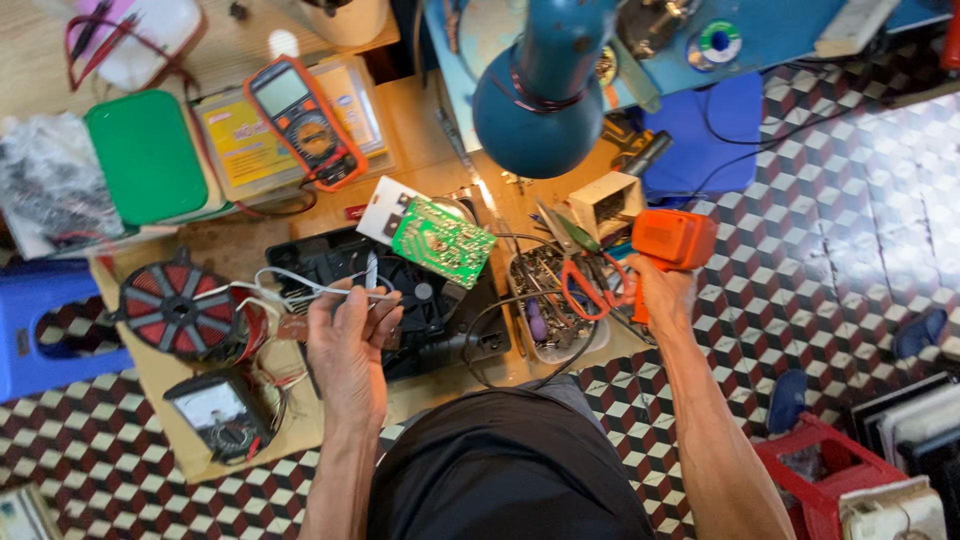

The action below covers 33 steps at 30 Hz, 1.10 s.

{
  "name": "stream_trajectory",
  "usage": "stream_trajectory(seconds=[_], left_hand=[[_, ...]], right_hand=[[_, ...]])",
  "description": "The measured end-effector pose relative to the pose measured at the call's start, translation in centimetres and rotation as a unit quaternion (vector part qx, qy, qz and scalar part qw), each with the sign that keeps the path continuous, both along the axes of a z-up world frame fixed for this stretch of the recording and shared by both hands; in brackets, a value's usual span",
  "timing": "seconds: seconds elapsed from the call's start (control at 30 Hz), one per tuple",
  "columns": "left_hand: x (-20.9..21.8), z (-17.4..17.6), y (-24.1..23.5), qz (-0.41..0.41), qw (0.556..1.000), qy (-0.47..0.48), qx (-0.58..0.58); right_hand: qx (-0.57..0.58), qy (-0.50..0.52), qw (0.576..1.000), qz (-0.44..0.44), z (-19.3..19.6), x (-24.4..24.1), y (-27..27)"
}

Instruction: The person works on a green circuit board, using pliers to trim wires and a heat gun to apply heat to components. They also use a power drill to remove a component from the board and handle a metal heatsink and wires during the process.

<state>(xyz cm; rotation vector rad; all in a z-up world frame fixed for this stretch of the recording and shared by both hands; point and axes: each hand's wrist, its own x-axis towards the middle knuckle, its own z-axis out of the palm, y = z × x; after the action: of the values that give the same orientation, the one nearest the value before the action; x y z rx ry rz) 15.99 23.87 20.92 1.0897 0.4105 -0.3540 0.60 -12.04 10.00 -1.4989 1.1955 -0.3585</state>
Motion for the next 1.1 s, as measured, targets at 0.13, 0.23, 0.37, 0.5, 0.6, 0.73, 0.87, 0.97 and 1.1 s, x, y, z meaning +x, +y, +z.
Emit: stream_trajectory(seconds=[0.13,0.23,0.37,0.5,0.6,0.73,0.87,0.97,1.1], left_hand=[[1.1,-0.9,-0.5,-0.004,0.998,-0.064,0.019],[2.5,-2.2,-1.3,0.012,0.993,-0.115,0.005],[3.7,-3.9,-2.8,0.009,0.985,-0.165,0.040],[4.6,-4.9,-4.1,-0.021,0.972,-0.201,0.117],[4.6,-5.4,-4.4,-0.049,0.954,-0.228,0.188],[4.3,-5.5,-4.4,-0.067,0.921,-0.289,0.251],[4.1,-5.7,-4.6,-0.069,0.923,-0.288,0.244],[4.1,-5.8,-4.5,-0.069,0.919,-0.288,0.261],[4.0,-5.8,-4.5,-0.075,0.910,-0.295,0.280]], right_hand=[[-0.021,-0.014,0.999,-0.021,2.1,-0.3,1.3],[-0.070,-0.010,0.997,-0.006,4.9,-1.3,2.3],[-0.045,-0.113,0.991,0.056,8.7,-1.8,5.8],[-0.006,-0.083,0.987,0.135,10.6,-0.6,9.1],[0.039,-0.053,0.982,0.175,9.9,1.1,11.6],[0.043,-0.029,0.968,0.245,8.8,2.9,13.5],[0.136,-0.041,0.968,0.208,7.8,4.2,14.5],[0.127,-0.037,0.967,0.220,7.4,4.7,14.9],[0.102,-0.035,0.964,0.242,7.2,4.9,15.2]])
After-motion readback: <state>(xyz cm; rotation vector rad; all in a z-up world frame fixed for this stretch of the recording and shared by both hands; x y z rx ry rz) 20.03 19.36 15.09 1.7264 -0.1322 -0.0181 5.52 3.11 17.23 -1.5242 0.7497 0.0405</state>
